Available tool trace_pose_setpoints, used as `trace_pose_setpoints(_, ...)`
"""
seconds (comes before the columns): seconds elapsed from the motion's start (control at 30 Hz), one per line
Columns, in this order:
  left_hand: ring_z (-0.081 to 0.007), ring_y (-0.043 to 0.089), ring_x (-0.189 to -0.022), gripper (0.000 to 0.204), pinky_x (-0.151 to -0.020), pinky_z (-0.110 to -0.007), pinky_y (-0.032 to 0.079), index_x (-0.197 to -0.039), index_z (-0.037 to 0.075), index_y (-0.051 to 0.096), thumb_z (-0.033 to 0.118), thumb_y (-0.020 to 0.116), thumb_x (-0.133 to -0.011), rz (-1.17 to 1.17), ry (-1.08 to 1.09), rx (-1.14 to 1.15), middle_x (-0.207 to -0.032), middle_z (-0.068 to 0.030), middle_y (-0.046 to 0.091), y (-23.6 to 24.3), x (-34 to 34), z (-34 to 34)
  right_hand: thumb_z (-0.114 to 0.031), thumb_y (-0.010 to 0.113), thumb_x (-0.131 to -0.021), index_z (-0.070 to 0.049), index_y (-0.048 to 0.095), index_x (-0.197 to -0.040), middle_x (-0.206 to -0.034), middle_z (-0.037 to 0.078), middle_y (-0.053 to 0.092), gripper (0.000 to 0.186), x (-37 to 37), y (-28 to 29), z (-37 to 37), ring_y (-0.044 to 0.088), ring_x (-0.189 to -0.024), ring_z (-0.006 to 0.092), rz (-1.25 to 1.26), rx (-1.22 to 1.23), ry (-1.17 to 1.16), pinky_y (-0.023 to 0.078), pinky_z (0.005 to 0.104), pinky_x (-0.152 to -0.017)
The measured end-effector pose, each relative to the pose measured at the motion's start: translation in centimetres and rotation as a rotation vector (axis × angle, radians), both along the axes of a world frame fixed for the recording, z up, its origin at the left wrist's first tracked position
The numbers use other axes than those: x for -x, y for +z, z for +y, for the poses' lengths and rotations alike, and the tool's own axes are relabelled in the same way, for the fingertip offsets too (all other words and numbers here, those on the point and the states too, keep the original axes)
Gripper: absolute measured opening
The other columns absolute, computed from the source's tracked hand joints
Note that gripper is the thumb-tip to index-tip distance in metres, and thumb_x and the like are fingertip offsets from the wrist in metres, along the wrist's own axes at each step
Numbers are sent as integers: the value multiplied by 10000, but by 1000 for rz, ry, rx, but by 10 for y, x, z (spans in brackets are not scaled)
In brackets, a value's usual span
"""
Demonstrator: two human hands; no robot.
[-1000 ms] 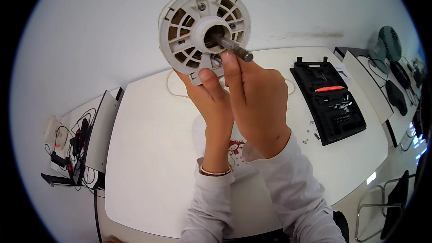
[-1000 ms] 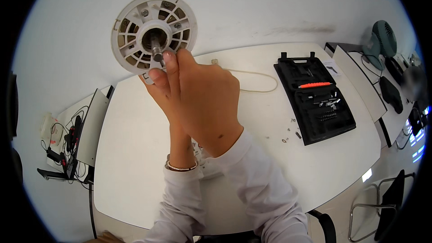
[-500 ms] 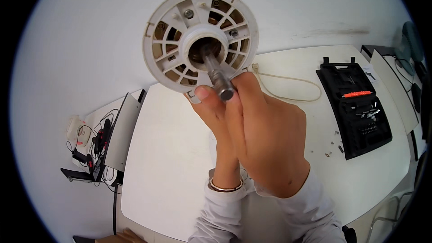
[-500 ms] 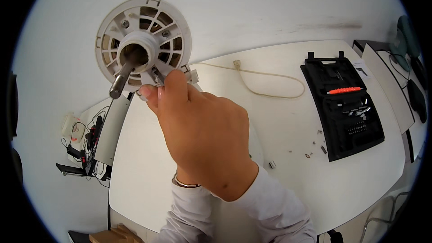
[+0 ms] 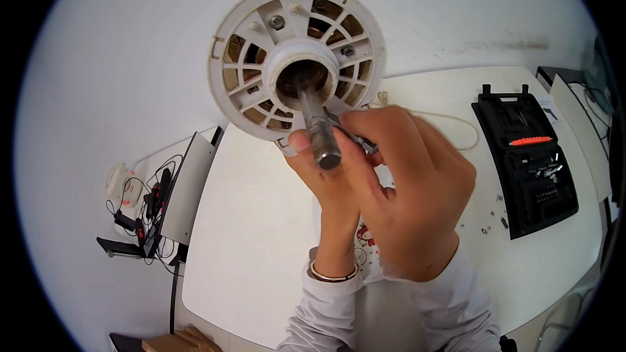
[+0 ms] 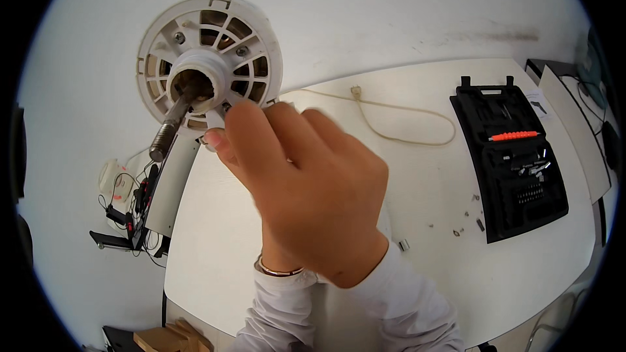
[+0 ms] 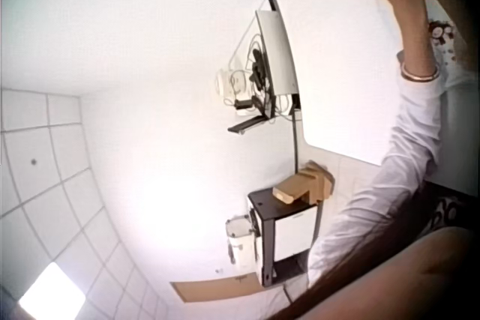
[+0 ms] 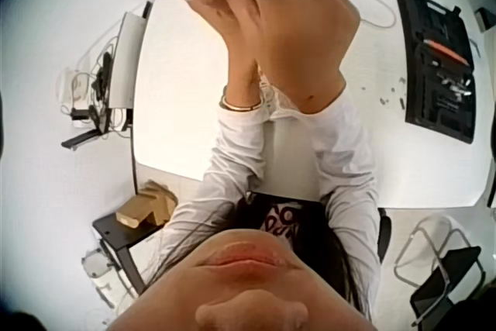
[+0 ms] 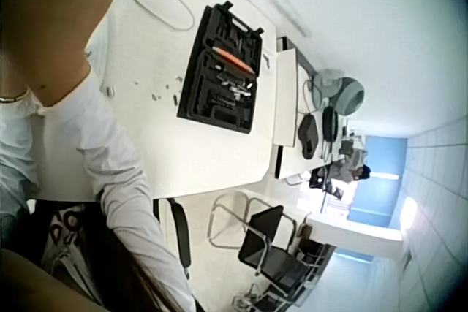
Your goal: The person uses a screwdriver to remove screws from the back of a white fan motor housing. They repeatedly loosen and remove screws, rotate the housing, and inspect the internal components while working at a white table.
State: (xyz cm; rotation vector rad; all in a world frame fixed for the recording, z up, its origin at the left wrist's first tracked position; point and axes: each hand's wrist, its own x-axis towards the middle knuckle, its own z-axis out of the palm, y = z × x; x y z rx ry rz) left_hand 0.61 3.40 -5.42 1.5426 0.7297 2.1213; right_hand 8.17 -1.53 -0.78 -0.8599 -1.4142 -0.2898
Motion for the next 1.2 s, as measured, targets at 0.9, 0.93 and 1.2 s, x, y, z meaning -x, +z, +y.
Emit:
trace_pose_setpoints(0.9,-238,461,-1140,761,-931,-336,381,-1360,-20,149,588,359,-952,19,-103,12,-1293,-176,404,4,11,8,124,741,-686,28,651,-950,-906,141,704,295,-2,-9,24,669,-805,217,-48,-287,223,534,282,-699)
trace_pose_setpoints(0.93,-260,455,-1198,821,-973,-349,378,-1425,-23,93,592,357,-950,2,-77,25,-1362,-200,380,4,9,9,121,738,-690,25,651,-949,-909,139,705,289,-2,-8,23,670,-808,221,-66,-286,207,534,285,-707)
trace_pose_setpoints(1.2,-303,513,-1183,858,-958,-359,430,-1488,-33,40,542,394,-959,-18,-53,-31,-1382,-232,412,6,7,11,129,714,-721,23,642,-946,-923,136,698,259,5,-3,13,676,-839,232,-111,-246,81,550,303,-727)
